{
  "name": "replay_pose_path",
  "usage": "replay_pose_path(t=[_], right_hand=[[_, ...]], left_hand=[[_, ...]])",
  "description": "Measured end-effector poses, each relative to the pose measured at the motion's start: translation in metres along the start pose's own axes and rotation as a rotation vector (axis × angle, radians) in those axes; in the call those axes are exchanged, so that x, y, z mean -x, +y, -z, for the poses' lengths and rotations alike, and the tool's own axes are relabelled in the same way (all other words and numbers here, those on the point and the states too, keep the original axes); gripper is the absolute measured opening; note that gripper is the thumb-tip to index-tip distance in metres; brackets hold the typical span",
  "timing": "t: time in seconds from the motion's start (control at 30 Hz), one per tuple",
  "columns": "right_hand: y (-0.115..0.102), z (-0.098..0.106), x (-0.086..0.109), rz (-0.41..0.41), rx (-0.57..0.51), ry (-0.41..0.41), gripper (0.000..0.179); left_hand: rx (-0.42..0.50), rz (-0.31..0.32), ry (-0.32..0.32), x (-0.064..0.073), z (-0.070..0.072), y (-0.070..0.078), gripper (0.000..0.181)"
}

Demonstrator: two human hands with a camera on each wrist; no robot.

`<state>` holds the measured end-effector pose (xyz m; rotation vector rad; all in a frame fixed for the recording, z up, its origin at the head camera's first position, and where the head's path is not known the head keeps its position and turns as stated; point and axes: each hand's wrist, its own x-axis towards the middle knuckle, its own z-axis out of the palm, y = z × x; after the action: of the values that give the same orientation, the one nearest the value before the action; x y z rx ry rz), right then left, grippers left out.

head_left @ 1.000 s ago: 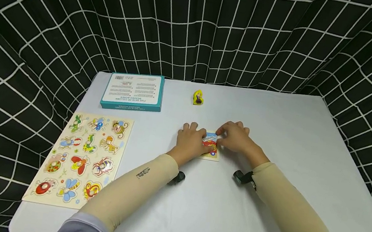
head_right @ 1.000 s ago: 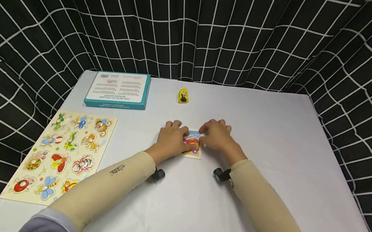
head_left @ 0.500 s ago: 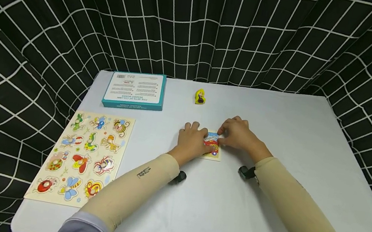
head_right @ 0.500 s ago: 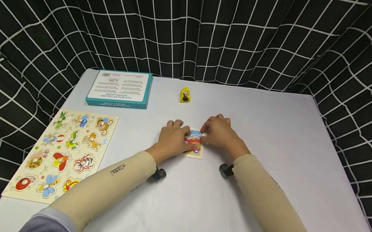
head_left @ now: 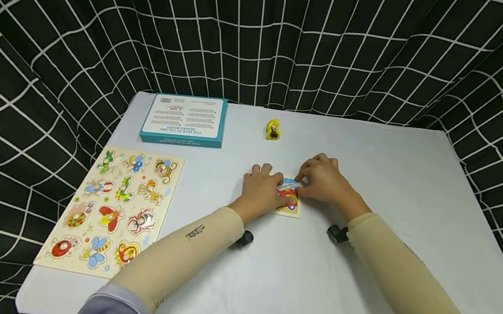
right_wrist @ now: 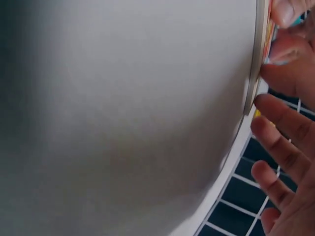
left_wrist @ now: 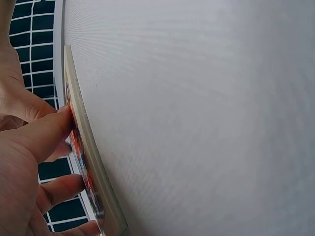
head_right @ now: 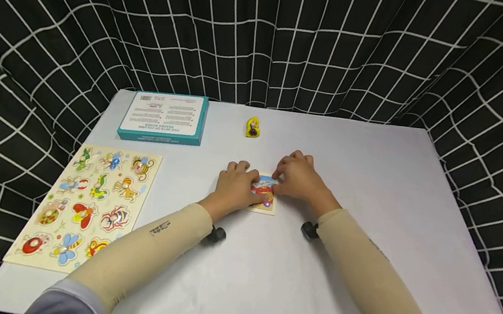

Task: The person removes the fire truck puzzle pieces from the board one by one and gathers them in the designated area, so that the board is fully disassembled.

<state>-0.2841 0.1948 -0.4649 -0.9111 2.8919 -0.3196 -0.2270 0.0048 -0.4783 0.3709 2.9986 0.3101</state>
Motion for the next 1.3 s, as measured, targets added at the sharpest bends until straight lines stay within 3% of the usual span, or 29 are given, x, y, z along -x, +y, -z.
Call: replay_pose_path(t=[0.33, 0.63, 0.97, 1.3], right_hand=[[-0.005, 0.002, -0.002, 0.008, -0.035, -0.007, 0.019], [-0.003, 0.003, -0.004, 0.004, -0.018, -0.023, 0.02], [-0.015, 0.006, 0.0, -0.107, -0.097, -0.018, 0.017], [0.001, 0.006, 0.002, -0.073, -0.141, -0.003, 0.022]], left_hand=[[-0.009, 0.027, 0.0, -0.001, 0.002, -0.001, 0.044], [-0.002, 0.005, 0.009, -0.001, 0.002, 0.0, 0.044], [-0.01, 0.006, 0.019, -0.001, 0.004, -0.001, 0.044], [-0.016, 0.003, 0.014, -0.001, -0.001, -0.002, 0.045]])
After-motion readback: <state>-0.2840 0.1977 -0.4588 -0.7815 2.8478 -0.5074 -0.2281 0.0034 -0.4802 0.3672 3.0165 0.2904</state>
